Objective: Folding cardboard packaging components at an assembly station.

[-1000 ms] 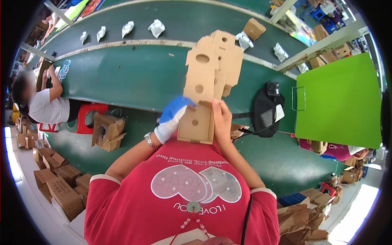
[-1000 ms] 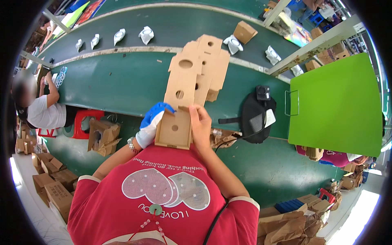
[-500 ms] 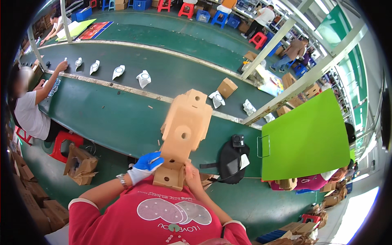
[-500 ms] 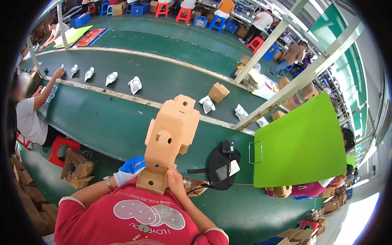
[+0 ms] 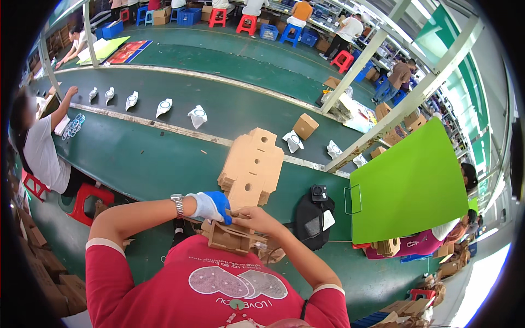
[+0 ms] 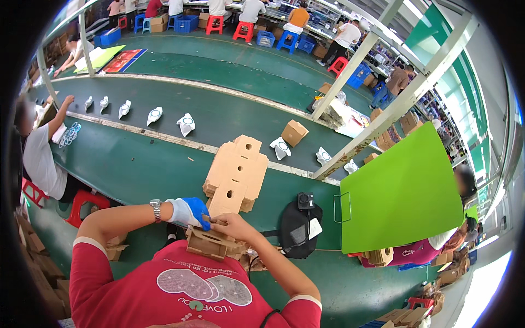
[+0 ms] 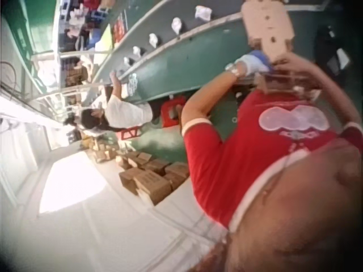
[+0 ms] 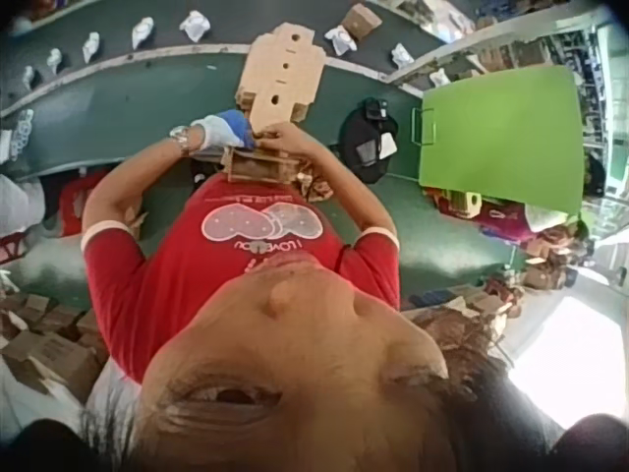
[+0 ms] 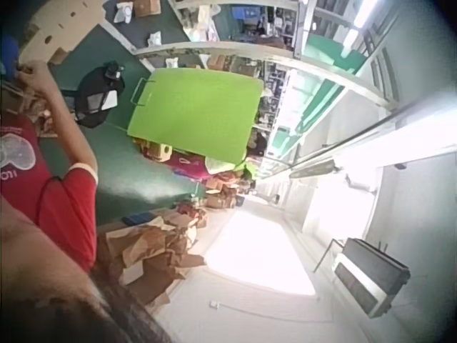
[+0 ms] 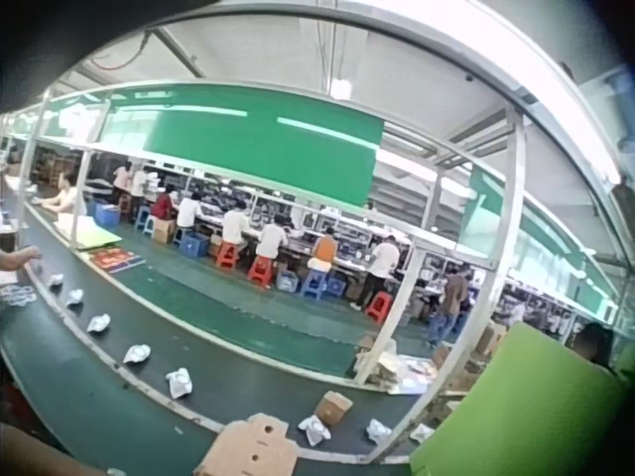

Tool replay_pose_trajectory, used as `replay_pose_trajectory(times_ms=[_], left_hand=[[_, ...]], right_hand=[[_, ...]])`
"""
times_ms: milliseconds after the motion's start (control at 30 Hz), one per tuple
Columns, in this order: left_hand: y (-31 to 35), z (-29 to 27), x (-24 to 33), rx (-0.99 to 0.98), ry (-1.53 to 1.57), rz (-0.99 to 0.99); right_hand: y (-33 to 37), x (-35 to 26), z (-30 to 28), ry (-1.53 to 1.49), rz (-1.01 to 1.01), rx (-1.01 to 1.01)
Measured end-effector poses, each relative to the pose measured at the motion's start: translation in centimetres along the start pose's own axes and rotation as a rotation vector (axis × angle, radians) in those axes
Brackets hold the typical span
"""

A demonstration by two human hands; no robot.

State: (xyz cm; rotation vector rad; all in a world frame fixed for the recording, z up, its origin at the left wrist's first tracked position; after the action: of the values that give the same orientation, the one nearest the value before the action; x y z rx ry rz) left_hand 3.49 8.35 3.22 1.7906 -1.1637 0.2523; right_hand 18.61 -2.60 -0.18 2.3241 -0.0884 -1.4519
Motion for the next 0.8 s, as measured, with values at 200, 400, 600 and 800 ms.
replay_pose_trajectory(times_ms=[200, 400, 600, 800], left_hand=[[-1.7, 0.7, -1.1, 0.344, -0.143, 0.19], [-8.5, 2.2, -16.5, 0.554, 1.255, 0.481], [0.1, 4.1, -4.3, 0.942, 0.326, 0.561], [-5.0, -0.6, 1.4, 1.085, -0.107, 0.574]], right_hand=[[0.3, -0.8, -0.6, 0.241, -0.103, 0.15], [-0.9, 3.2, -2.1, 0.31, 0.201, 0.665], [-2.4, 3.6, -1.6, 0.333, 0.287, 0.934], [-3.0, 4.7, -1.3, 0.342, 0.304, 0.909]])
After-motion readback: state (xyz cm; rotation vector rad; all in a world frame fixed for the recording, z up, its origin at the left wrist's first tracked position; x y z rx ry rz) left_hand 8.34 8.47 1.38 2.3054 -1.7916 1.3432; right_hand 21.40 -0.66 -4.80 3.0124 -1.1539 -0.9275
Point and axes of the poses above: each hand's wrist, its own y-axis away from the middle knuckle, its own z-axis out of the palm, x = y × z, the point moved 3 cm from there along -y, towards the middle knuckle, and after that the axes turned 5 degrees about z, right-handed, at the moved point
